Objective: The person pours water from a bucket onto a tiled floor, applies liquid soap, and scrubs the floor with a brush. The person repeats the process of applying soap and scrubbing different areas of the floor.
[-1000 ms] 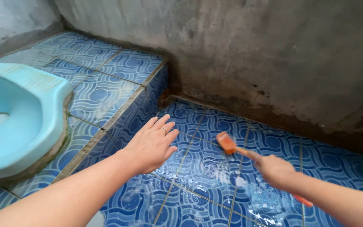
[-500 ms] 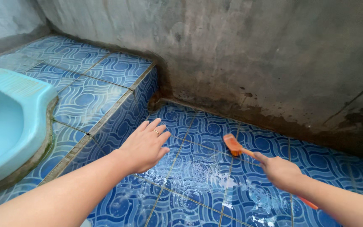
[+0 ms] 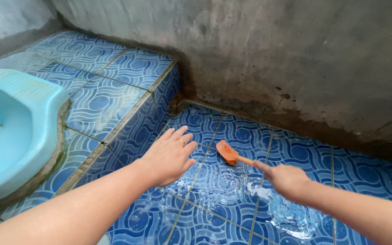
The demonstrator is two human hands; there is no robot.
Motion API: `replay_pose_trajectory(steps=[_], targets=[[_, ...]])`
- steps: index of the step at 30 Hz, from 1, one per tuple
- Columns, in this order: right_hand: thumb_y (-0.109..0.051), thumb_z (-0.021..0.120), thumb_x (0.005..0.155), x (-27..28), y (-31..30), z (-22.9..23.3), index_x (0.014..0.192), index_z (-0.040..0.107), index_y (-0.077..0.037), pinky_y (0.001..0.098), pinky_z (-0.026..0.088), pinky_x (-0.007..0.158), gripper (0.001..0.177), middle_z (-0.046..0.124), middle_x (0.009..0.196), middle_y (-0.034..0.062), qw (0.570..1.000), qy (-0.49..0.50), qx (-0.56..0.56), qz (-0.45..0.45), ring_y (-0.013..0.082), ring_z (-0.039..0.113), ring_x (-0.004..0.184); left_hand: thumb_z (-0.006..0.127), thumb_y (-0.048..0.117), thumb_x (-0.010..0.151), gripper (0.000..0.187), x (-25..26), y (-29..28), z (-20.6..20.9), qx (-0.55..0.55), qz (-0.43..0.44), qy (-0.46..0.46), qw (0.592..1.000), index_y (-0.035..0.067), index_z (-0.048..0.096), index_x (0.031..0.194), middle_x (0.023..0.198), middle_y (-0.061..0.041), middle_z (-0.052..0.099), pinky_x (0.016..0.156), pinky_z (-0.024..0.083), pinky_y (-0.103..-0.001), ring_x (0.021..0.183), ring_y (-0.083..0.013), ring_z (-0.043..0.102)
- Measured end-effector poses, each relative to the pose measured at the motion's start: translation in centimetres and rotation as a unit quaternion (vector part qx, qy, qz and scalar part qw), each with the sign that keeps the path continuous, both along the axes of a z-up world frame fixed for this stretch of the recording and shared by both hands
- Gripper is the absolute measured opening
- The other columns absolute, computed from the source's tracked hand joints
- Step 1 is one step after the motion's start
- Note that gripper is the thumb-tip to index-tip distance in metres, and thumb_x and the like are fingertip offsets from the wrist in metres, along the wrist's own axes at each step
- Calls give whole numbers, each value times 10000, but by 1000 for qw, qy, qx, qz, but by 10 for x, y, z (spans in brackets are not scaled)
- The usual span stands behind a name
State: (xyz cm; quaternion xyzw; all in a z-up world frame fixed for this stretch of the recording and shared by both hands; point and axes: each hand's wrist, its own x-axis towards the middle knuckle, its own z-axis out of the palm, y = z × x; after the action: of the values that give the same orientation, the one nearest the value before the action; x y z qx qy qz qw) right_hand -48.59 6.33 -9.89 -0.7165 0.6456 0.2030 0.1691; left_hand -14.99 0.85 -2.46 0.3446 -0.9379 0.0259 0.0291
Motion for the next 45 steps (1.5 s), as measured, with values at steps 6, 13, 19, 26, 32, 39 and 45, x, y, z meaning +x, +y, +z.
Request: replay_pose_trajectory(steps=[6, 13, 19, 26, 32, 39, 45], targets=[[-119, 587, 884, 0, 70, -8, 1736, 44, -242, 413, 538, 598, 1018, 659, 752, 78, 980, 30, 86, 178, 241, 672, 661, 573, 341, 953, 497, 6, 3, -2, 3, 4, 17, 1000, 0, 561, 1314, 1399, -220, 524, 1146, 261, -554, 1431, -407, 342], [-153, 498, 1005, 11, -8, -10, 1609, 213, -378, 422, 562, 612, 705, 673, 785, 50, 998, 17, -15, 62, 231, 689, 693, 573, 346, 957, 493, 18, 11, -2, 7, 13, -5, 1000, 5, 567, 1313, 1430, -216, 511, 1158, 254, -551, 1436, -403, 344], [-222, 540, 1011, -8, 66, -18, 1642, 150, -368, 408, 560, 641, 756, 685, 787, 43, 989, -3, 73, 127, 205, 694, 709, 568, 340, 952, 504, 16, 5, -3, 4, 11, 21, 1000, -2, 563, 1322, 1431, -211, 510, 1154, 246, -554, 1438, -404, 328], [-116, 515, 980, -38, 15, 9, 1632, 122, -374, 372, 542, 547, 803, 624, 693, -7, 998, 59, 0, 34, 167, 643, 604, 554, 353, 968, 503, 19, 7, -8, 12, 12, -9, 1000, -2, 558, 1324, 1455, -226, 482, 1154, 235, -556, 1444, -405, 309], [-158, 520, 998, 0, 40, -16, 1631, 127, -360, 421, 537, 612, 772, 694, 769, 70, 996, 16, 0, 93, 231, 673, 671, 540, 356, 970, 504, 9, 6, -9, 7, -3, -3, 1000, 4, 560, 1330, 1450, -213, 493, 1162, 238, -555, 1449, -397, 316], [-138, 454, 1000, -85, 52, 7, 1630, 147, -455, 442, 587, 680, 769, 745, 839, 65, 989, 79, -3, -122, 245, 743, 736, 534, 361, 980, 515, -9, 2, -13, 13, -20, -9, 1000, -10, 547, 1337, 1432, -225, 496, 1156, 241, -556, 1444, -411, 313], [-246, 481, 1012, -80, 101, -24, 1614, 187, -394, 440, 600, 718, 686, 762, 875, 98, 993, 19, 10, -119, 257, 750, 774, 542, 357, 972, 508, -26, 6, -15, 6, -53, 1, 999, -7, 558, 1325, 1417, -226, 514, 1144, 254, -552, 1431, -414, 330]])
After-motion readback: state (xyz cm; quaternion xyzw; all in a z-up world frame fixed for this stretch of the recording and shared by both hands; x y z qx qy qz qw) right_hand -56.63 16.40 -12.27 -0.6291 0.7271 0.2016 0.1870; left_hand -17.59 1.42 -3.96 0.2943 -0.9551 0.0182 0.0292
